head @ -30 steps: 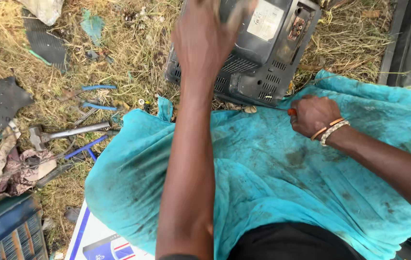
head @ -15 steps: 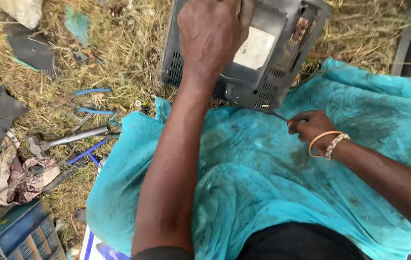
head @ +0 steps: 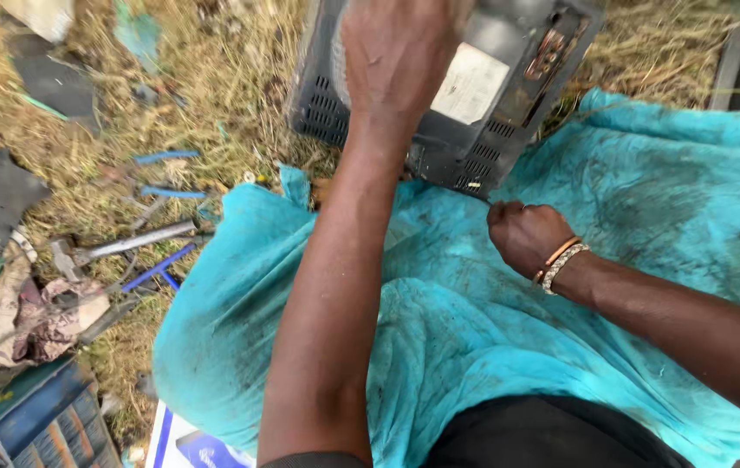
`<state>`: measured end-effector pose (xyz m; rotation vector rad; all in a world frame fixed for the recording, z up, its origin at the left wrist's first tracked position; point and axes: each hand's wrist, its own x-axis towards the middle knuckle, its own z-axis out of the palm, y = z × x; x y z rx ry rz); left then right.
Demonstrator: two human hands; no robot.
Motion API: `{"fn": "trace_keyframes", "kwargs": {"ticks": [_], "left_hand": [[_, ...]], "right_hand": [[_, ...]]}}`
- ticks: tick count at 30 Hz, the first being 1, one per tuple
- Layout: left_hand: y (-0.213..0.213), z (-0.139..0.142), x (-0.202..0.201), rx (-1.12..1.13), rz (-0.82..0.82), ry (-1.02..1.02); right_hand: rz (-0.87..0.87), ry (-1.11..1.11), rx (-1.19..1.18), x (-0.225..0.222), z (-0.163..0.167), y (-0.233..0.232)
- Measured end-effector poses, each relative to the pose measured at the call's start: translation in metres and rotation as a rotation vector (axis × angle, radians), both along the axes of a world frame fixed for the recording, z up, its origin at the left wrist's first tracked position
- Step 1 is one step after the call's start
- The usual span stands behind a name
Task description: The person sits on the ground with a cloth over their lap and dismantles a CRT television using a screwdriver. They unscrew the back panel, pry off the rear cover, pull out the circuit board, and continue unscrewing components inside the opened casing.
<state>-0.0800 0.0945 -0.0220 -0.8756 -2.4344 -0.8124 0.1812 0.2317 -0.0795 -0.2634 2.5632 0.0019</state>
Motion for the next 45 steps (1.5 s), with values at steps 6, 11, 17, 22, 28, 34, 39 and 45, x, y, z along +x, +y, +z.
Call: {"fn": "trace_keyframes", "kwargs": {"ticks": [6,11,17,22,28,34,39,45], "left_hand": [[-0.010,0.003,0.006,0.154,0.164,0.099],[-0.018,-0.003,0.024,0.109,0.425,0.000],[-0.032,0.015,0.021,-0.017,0.334,0.008],[-0.028,0.020,0.010,-0.035,0.255,0.025],[-0.022,0.007,0.007,0.000,0.273,0.041],[-0.024,0.009,0.012,-0.053,0.267,0.013],[-0.020,0.013,0.000,0.060,0.255,0.061],[-0.024,0.009,-0.003,0.016,0.242,0.006]], "right_hand": [[-0.136,0.032,0.030,-0.023,0.015,0.016],[-0.343,0.086,0.036,-0.040,0.031,0.034],[-0.754,0.267,-0.198,-0.047,0.022,0.075],[-1.180,-0.314,-0.488,-0.051,0.007,0.107],[-0.623,-0.199,-0.065,-0.069,0.000,0.093],[0.384,0.051,0.148,-0.055,0.027,0.070],[-0.302,0.104,-0.017,-0.059,0.036,0.085],[-0.346,-0.077,0.058,-0.068,0.027,0.068]]}}
